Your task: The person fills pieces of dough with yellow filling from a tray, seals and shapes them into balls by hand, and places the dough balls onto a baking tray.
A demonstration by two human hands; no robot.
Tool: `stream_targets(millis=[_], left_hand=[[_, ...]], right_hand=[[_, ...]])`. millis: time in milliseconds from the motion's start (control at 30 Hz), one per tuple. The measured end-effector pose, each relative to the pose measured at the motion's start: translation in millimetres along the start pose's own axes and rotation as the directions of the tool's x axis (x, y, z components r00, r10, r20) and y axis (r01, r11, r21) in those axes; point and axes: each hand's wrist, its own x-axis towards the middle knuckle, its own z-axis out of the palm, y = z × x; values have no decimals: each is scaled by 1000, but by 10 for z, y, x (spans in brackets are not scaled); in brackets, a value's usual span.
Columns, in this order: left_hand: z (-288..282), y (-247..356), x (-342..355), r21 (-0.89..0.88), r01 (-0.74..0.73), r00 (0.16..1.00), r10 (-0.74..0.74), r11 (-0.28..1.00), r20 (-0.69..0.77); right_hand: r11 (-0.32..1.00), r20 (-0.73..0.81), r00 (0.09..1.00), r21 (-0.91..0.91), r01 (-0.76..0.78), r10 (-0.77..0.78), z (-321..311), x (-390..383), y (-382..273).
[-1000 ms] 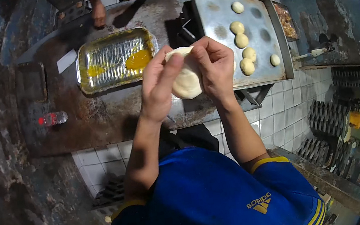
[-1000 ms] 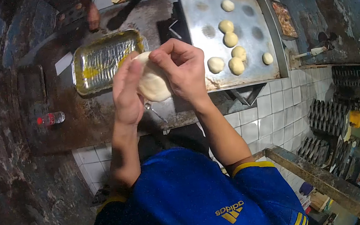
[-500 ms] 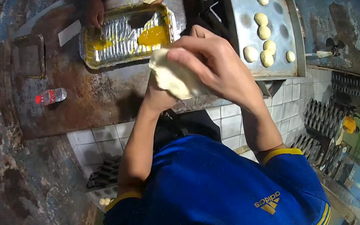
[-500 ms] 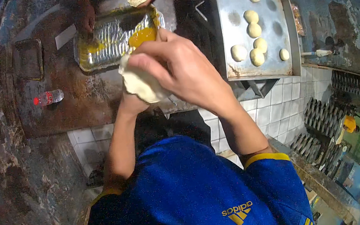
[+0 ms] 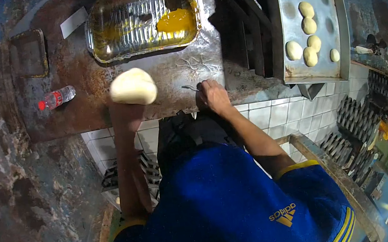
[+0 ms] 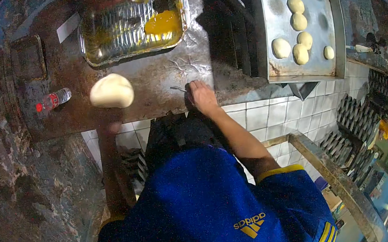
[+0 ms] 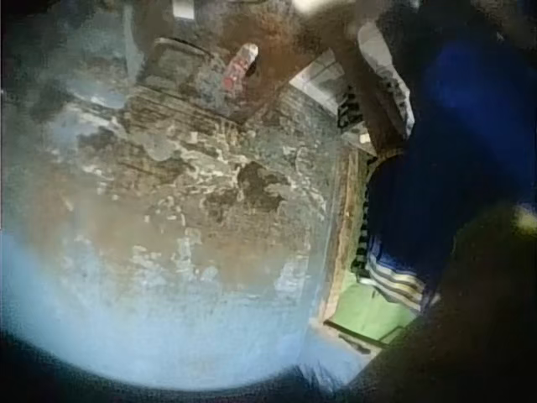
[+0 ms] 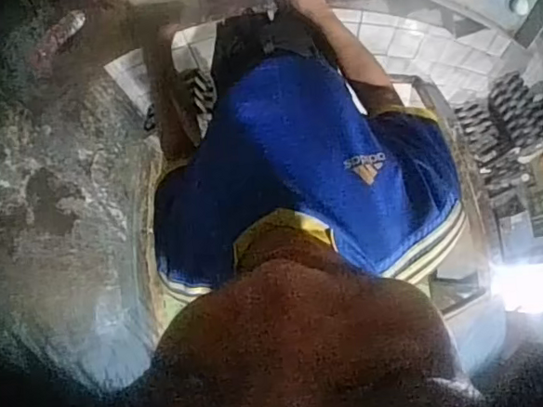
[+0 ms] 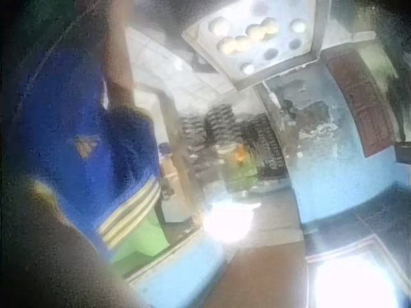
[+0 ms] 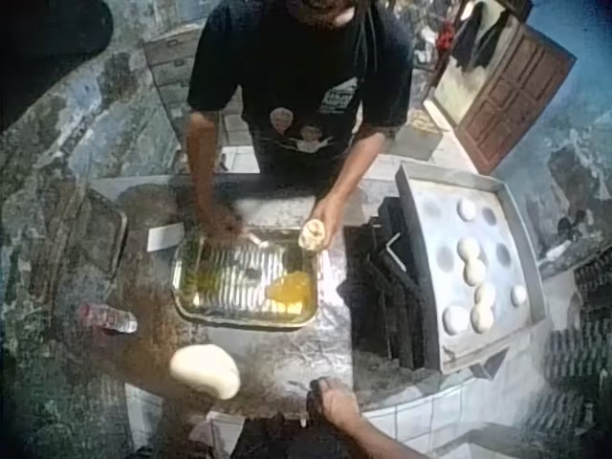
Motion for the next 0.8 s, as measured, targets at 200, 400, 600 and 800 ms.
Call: stream_targets(millis=[200,400,600,800], left_hand=[[-402,-328,58,-6,76,990,-76,997,-120],[-339,-207,107,405,27,981,54,914,-187],[-341,-139,82,454,-71,969,168,888,-179],[-511,-220,99,531,-121,966,223,839,-133]], right_hand=[[985,-193,981,168,35,-2,-594,888,-80],[996,-289,953,3,92,-87,-859,1763,-223],[971,-129,984,-221,88,-119,-743,2037,-160],[937,-74,980,-315,154,-186,-696,2164,-93]])
